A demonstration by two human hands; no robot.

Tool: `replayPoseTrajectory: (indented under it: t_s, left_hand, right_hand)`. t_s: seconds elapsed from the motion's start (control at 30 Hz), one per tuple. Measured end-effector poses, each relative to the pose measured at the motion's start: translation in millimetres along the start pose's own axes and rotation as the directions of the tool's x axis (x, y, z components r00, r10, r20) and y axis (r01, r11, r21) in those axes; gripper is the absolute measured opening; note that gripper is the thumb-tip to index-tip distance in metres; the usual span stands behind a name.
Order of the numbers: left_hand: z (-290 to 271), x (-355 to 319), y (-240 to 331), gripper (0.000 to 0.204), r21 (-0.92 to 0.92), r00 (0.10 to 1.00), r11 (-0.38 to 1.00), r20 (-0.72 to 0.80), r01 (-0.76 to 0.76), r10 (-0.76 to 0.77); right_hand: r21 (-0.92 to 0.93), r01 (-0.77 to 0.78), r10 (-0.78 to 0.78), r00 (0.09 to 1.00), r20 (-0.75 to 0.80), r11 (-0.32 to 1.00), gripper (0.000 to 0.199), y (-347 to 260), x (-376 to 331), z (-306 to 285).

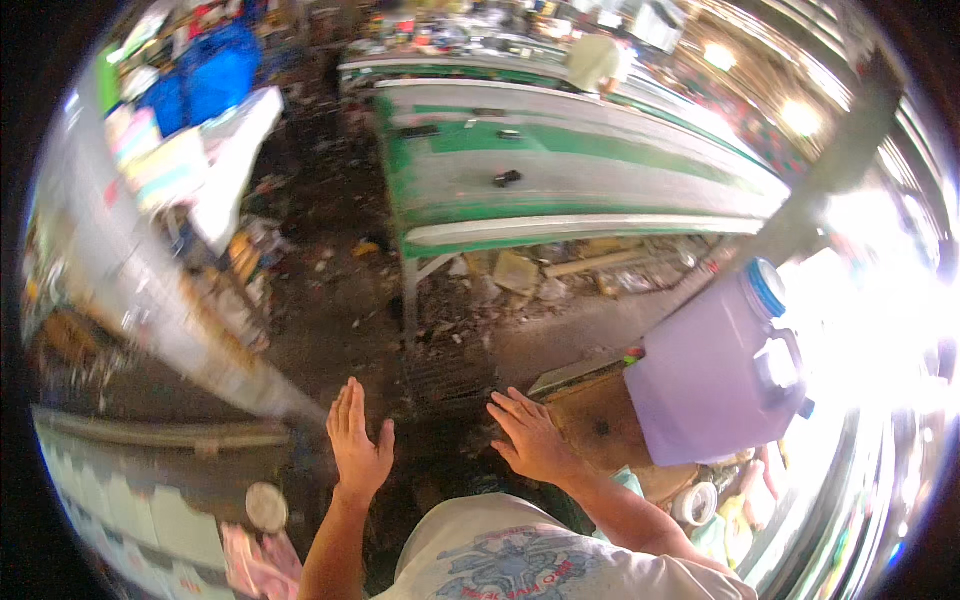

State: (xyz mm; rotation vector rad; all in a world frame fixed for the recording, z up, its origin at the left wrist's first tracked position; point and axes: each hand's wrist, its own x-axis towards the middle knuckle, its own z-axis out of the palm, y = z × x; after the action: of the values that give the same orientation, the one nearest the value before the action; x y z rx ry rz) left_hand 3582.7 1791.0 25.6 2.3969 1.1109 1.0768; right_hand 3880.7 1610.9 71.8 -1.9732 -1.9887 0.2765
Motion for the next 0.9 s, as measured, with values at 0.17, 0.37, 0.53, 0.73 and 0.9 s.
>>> replayPoseTrajectory:
  t_s: [0.17,0.37,0.53,0.73,0.9]
  left_hand:
    - [76.9,126.1,-11.9,0.098,0.040,0.978,0.987,0.147,-0.155,0.147]
    - [180.9,278.1,1.7,0.102,0.090,0.848,0.925,0.438,-0.370,0.297]
    - [263.9,371.2,-10.5,0.110,0.078,0.731,0.863,0.572,-0.499,0.371]
    - [357.2,450.6,6.1,0.110,-0.035,0.564,0.805,0.695,-0.593,0.445]
    - [398.8,490.1,26.7,0.111,-0.119,0.454,0.779,0.754,-0.615,0.474]
  right_hand:
    - [0.014,-0.265,0.265,0.961,-0.079,0.964,0.075,67.9,37.7,0.7]
    - [0.115,-0.435,0.442,0.800,-0.405,0.893,0.089,174.0,118.4,-3.5]
    - [0.261,-0.537,0.530,0.438,-0.726,0.802,0.093,264.2,201.2,-117.6]
    - [0.405,-0.701,0.534,-0.041,-0.845,0.587,0.098,354.3,224.9,-312.1]
    - [0.416,-0.764,0.505,-0.138,-0.852,0.493,0.092,377.1,225.7,-402.1]
